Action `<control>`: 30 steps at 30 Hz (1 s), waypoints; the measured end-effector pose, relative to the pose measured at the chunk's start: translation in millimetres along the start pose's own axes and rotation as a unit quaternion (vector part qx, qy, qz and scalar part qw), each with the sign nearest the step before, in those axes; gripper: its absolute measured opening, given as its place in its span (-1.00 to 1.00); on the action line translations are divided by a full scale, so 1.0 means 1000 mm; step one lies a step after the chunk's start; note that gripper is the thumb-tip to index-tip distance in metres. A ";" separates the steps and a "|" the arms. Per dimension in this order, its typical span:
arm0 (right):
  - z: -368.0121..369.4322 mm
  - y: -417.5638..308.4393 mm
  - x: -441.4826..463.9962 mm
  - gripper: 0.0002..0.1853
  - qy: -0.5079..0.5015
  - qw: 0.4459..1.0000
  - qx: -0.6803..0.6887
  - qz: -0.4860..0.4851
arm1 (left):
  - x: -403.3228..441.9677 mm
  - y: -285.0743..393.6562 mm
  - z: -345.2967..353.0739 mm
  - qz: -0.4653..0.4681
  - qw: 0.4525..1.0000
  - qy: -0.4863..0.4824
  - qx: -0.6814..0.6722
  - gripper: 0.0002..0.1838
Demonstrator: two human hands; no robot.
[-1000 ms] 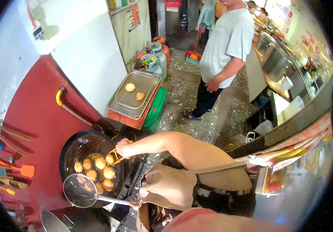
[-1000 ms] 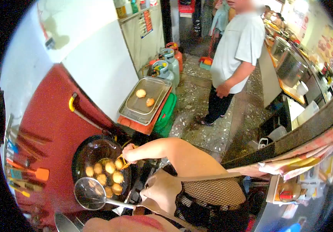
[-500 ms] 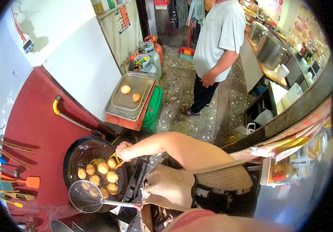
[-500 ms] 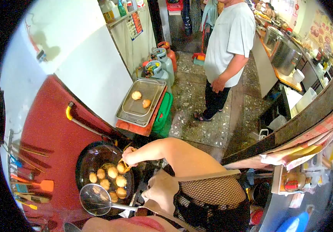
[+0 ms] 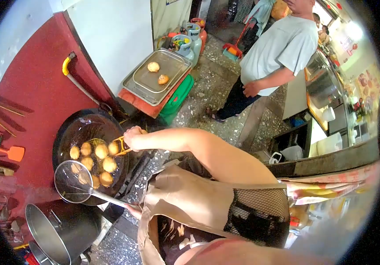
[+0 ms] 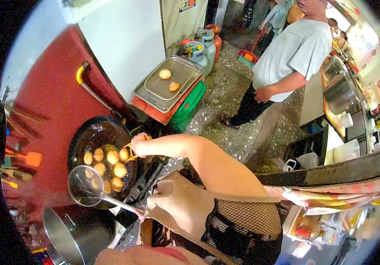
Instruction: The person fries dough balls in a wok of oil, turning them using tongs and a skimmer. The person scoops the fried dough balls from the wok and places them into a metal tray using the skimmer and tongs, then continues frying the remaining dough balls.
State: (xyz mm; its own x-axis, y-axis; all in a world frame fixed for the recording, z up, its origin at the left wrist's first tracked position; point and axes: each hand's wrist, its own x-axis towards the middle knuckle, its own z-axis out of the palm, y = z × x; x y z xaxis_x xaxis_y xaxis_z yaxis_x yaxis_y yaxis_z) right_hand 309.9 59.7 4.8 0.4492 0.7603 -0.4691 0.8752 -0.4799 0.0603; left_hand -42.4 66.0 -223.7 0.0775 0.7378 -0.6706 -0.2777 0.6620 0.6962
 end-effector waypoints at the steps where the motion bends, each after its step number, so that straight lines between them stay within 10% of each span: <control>1: -0.001 -0.001 -0.002 -0.42 -0.002 1.000 0.002 -0.003 | -0.011 0.006 0.006 -0.005 1.000 0.000 -0.008 -0.41; 9: -0.015 0.005 -0.019 -0.62 -0.007 0.999 -0.022 -0.028 | -0.018 0.019 0.017 -0.079 0.997 -0.008 0.022 -0.51; 10: 0.016 0.006 0.005 -0.64 0.062 0.998 0.017 0.000 | -0.055 -0.003 0.049 0.251 0.959 0.104 0.078 -0.57; 12: 0.003 0.014 -0.010 -0.72 0.029 0.988 0.147 0.044 | -0.052 0.020 0.034 0.011 0.998 -0.056 -0.033 -0.59; 19: -0.023 0.010 -0.018 -0.26 -0.014 1.000 -0.021 -0.014 | -0.091 0.038 0.071 0.036 0.997 0.026 0.070 -0.51; 30: -0.016 0.010 -0.006 -0.24 -0.032 0.999 -0.029 -0.025 | -0.088 0.034 0.060 -0.015 0.997 -0.078 0.018 -0.42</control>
State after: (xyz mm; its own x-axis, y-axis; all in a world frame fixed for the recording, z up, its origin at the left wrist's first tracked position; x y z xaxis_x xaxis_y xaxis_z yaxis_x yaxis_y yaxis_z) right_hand 318.3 57.6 22.4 0.3944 0.7526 -0.5272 0.9059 -0.4146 0.0858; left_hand -1.3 31.7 -125.6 0.2346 0.7270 -0.6454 -0.2390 0.6867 0.6866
